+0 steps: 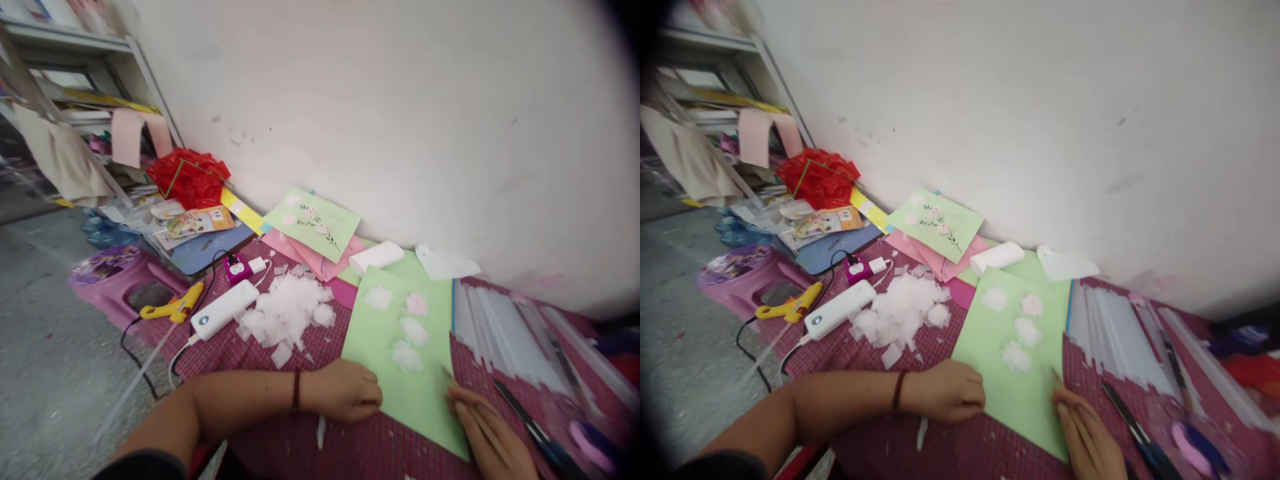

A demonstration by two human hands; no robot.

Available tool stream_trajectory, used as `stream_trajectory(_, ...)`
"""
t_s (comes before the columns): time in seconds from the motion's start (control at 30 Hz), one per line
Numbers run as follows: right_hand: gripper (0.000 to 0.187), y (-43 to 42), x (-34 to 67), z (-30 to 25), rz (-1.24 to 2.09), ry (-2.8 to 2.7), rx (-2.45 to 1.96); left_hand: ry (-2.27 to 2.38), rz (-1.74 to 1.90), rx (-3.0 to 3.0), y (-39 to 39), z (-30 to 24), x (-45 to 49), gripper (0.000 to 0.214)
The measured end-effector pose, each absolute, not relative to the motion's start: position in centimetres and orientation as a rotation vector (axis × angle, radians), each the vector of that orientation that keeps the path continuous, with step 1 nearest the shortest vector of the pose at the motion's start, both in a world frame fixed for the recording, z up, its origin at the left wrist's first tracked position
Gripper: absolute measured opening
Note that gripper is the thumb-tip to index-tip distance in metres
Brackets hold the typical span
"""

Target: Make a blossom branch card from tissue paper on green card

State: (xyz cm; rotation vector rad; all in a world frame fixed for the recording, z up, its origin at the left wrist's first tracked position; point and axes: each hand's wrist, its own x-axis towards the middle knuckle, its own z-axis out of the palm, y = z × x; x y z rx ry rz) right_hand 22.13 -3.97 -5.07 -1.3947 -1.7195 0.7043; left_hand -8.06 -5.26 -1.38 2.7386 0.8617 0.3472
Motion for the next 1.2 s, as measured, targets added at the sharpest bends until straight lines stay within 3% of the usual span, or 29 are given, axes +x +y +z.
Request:
stream_trajectory(0.43,0.030,-5.0,19.9,-3.1,0.833,-1.600,-1.470,0.866,0.328,2.574,-5.1,-0.6,-8.4,0.019)
stream_trajectory(1.2,0.031,-5.4,19.4,-2.3,0.852,-1.491,-1.442,0.887,0.306,2.579,-5.1,-0.5,-8.4,0.022)
